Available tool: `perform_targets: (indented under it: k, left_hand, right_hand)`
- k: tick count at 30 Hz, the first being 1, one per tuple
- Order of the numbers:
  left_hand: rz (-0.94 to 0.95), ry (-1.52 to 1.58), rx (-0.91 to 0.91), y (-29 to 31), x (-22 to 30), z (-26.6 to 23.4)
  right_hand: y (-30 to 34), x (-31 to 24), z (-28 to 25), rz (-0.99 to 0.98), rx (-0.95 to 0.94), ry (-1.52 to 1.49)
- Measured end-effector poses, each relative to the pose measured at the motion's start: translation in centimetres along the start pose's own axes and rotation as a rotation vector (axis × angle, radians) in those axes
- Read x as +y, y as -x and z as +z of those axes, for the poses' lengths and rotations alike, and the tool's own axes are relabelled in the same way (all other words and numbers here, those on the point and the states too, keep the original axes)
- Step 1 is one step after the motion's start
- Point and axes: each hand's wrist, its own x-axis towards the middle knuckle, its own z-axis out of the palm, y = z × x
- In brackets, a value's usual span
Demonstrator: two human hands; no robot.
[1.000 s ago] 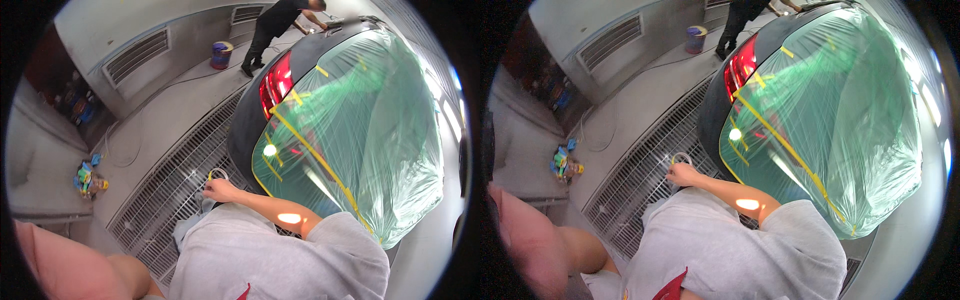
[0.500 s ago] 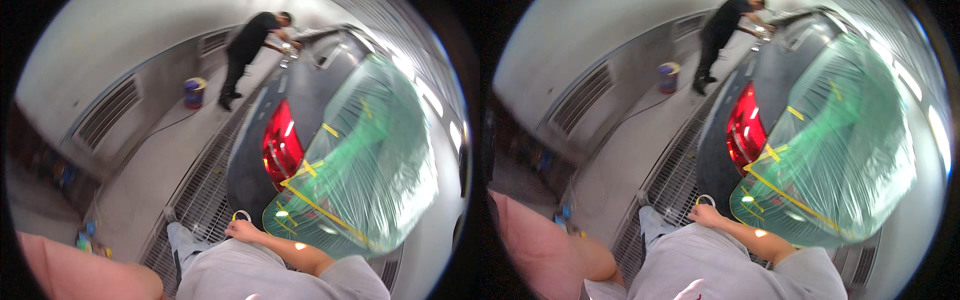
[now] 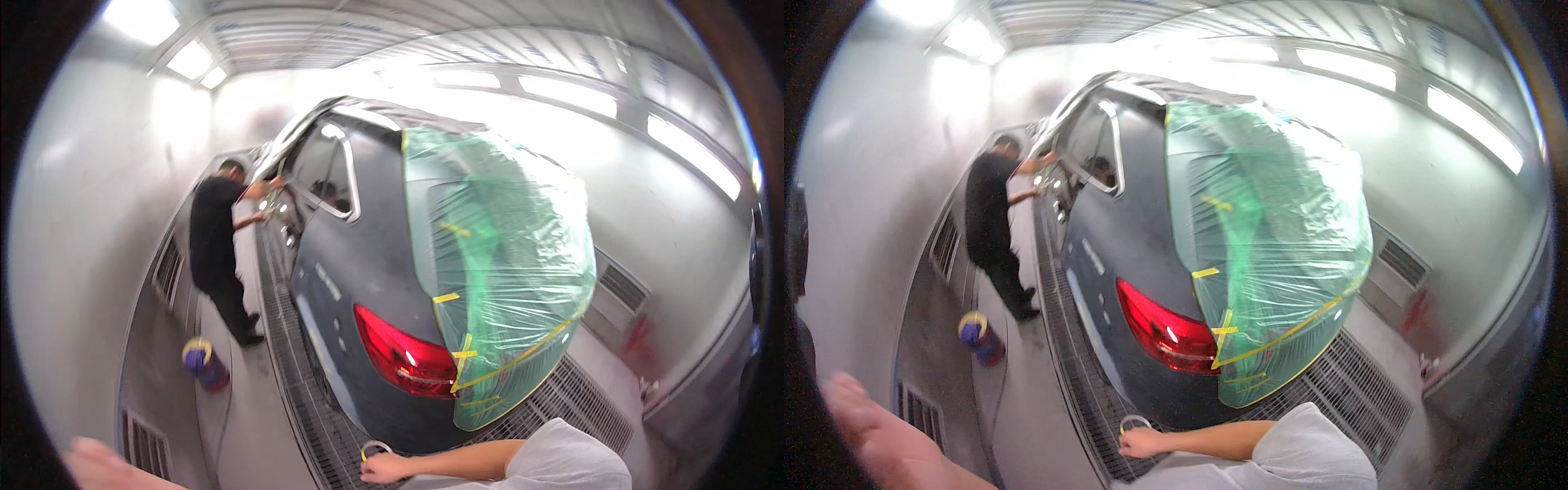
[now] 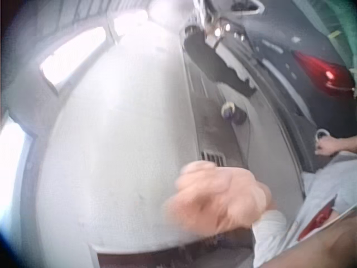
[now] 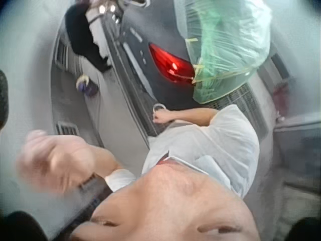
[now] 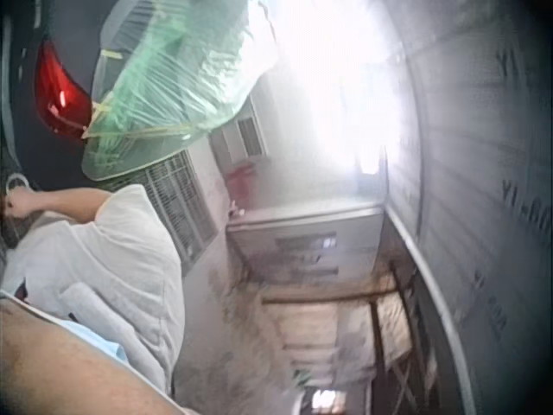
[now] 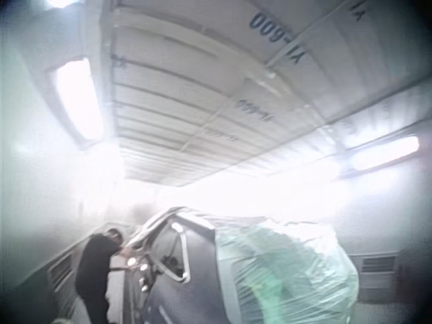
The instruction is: The person covers the rear of a car with a green plastic sheet and secures it using yellow masking tape. They smooth the plastic, apply tape along the edges, and add additional tape strips to hold the sheet in place around the taillights and trunk.
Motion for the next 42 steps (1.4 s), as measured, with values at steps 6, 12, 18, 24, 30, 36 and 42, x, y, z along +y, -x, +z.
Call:
perform_targets:
  k: [6,12,18,24,30,36,42]
  left_hand:
    - [-1.202,-0.080,0.057,22.4,-7.4,1.1]
    - [-1.718,0.186,-0.387,44.8,3.8,2.3]
    - [-1.842,0.294,-0.859,48.5,11.0,5.6]
    - [-1.700,0.267,-1.230,44.0,10.9,11.7]
    - [-1.430,0.037,-1.582,45.8,14.4,10.4]
    - [-1.685,-0.034,-1.641,48.6,23.9,6.9]
    - [-1.819,0.048,-1.669,49.0,30.2,6.3]
  right_hand:
    - [0.1,1.3,3.1,0.177,0.103,-0.164]
    - [5.6,0.3,4.3,0.357,0.317,-0.212]
    - [10.2,0.9,3.7,0.366,0.434,-0.243]
    - [13.8,4.4,5.7,0.223,0.483,-0.336]
    - [18.2,9.0,9.5,0.190,-0.013,-0.356]
    - [23.1,8.0,10.9,0.217,-0.241,-0.438]
    - [26.3,7.0,10.0,0.144,-0.490,-0.298]
